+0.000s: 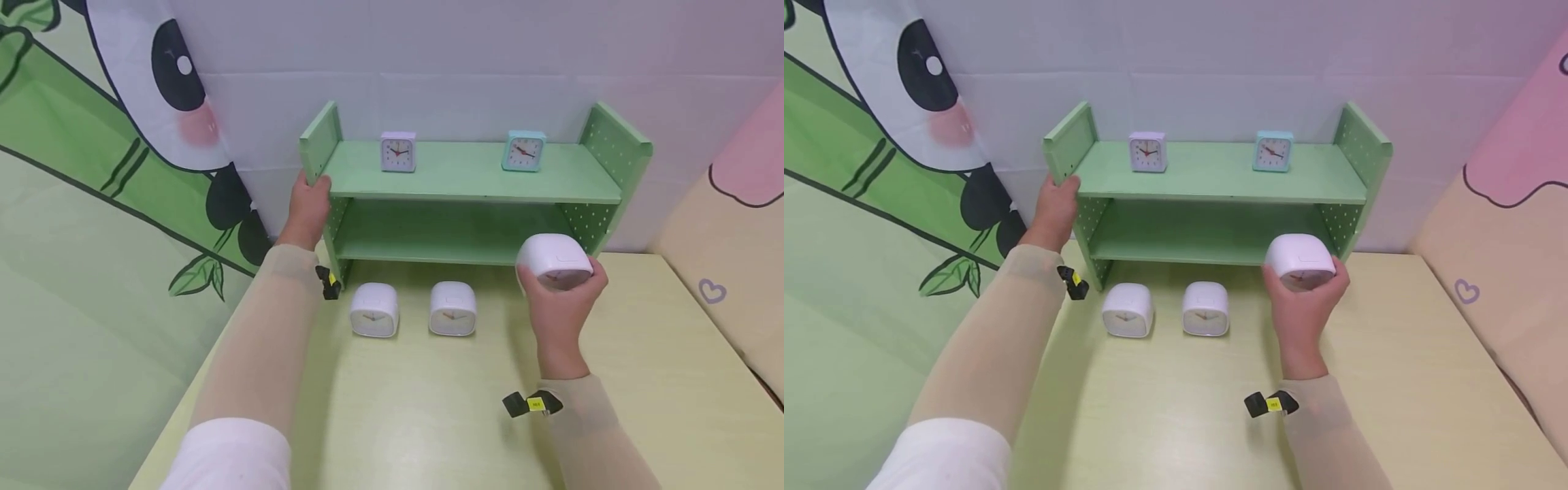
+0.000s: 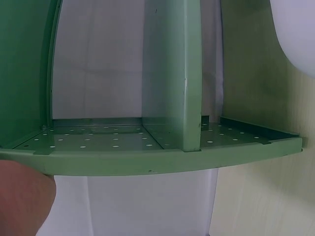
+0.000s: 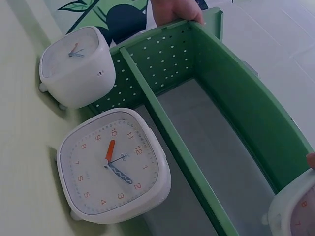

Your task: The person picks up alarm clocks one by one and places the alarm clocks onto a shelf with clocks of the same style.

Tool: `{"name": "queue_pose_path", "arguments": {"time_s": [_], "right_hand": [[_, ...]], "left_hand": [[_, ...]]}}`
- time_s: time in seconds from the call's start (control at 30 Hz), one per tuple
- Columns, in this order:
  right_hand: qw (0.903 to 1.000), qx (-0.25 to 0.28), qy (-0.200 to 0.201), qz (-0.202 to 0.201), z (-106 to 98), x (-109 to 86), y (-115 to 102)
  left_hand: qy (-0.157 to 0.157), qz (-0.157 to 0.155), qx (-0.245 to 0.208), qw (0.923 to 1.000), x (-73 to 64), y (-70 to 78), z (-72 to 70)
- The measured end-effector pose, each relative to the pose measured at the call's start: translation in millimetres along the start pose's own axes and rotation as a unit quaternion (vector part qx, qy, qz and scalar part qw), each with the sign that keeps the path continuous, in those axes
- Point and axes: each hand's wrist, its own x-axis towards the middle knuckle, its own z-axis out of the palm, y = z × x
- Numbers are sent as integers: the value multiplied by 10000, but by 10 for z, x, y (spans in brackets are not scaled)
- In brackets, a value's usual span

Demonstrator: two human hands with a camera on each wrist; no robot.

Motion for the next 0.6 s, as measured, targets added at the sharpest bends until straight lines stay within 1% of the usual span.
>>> {"name": "queue_pose_path", "arguments": {"time_s": [0.13,0.3,0.6], "right_hand": [[10000,9,-7,-69,38,74,-23],[9997,-33,-88,-203,95,147,-25],[9993,-327,-188,-5,268,262,-53]], "left_hand": [[-50,41,-61,10000,4,4,-1],[-28,21,-69,10000,-3,16,3],[-34,205,-161,9997,-11,-1,0]]}}
